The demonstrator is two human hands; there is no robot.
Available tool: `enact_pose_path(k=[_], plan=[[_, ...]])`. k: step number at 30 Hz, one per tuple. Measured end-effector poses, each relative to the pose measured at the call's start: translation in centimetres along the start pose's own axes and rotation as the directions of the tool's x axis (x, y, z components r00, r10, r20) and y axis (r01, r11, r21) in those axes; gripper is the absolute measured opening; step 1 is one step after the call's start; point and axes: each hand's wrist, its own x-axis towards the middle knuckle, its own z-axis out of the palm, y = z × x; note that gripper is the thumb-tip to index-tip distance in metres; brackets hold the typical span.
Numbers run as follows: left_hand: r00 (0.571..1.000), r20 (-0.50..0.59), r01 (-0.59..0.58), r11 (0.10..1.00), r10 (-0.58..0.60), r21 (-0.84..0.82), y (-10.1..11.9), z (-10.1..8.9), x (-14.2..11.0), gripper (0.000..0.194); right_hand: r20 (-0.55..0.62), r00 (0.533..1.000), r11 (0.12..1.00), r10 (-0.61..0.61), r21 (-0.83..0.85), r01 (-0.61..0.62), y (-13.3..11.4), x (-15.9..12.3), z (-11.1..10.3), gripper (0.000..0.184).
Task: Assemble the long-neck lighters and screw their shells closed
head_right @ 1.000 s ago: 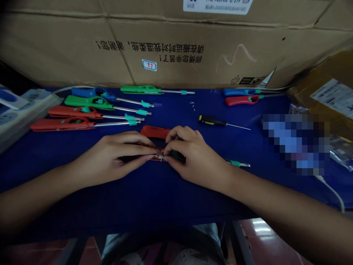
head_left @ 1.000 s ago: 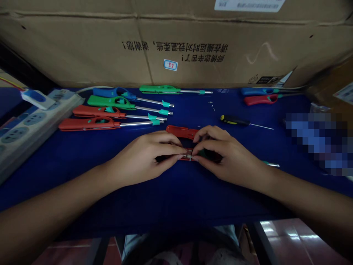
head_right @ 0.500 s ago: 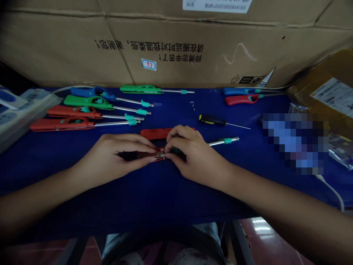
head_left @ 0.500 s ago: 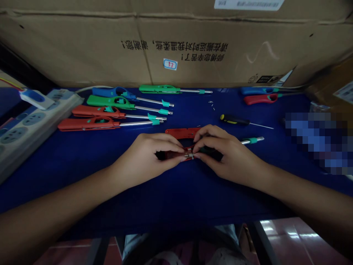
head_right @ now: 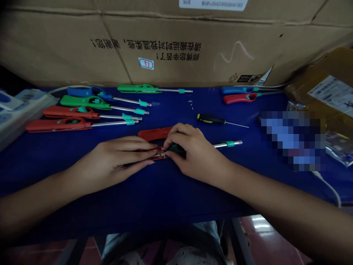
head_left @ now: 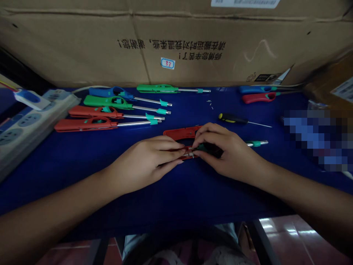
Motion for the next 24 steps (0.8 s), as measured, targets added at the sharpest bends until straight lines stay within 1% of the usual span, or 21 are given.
enact_pose_path(k=[4,8,11,13,15,19,22,24], plan=[[0.998,0.050,-0.042,0.997,0.039,0.071,0.1,-0.2,0.0,0.026,-0.041,0.999,1.000,0.012,0.009,-0.011,0.1,0.1,0.0,0.017],[0.997,0.041,-0.066,0.986,0.060,0.152,0.2,-0.3,0.0,0.024,-0.109,0.994,1.000,-0.014,0.017,0.016,0.2,0.3,-0.4,0.016],[0.999,0.028,-0.039,0.990,0.035,0.132,0.1,-0.5,-0.1,0.022,-0.124,0.992,0.999,-0.035,-0.032,0.031,0.3,0.4,-1.0,0.015],[1.000,0.024,-0.016,0.993,0.013,0.115,-0.1,-0.7,-0.2,0.020,-0.111,0.993,0.997,-0.051,-0.070,0.043,0.3,0.4,-1.4,0.014],[1.000,0.018,-0.006,0.991,0.004,0.133,-0.2,-0.9,-0.3,0.020,-0.087,0.995,0.993,-0.052,-0.110,0.043,0.3,0.3,-1.8,0.013],[1.000,0.028,-0.011,0.979,0.005,0.205,-0.2,-1.4,-0.4,0.030,-0.005,1.000,0.978,-0.015,-0.206,0.014,0.5,0.2,-2.5,0.011],[0.994,0.098,-0.063,0.974,0.042,0.218,0.1,-1.4,-0.3,0.039,0.057,0.998,0.973,0.037,-0.228,-0.023,0.8,0.0,-3.1,0.008],[0.979,0.193,-0.104,0.976,0.067,0.191,0.4,-1.2,-0.1,0.047,0.094,0.993,0.975,0.072,-0.217,-0.050,0.9,0.0,-3.5,0.006]])
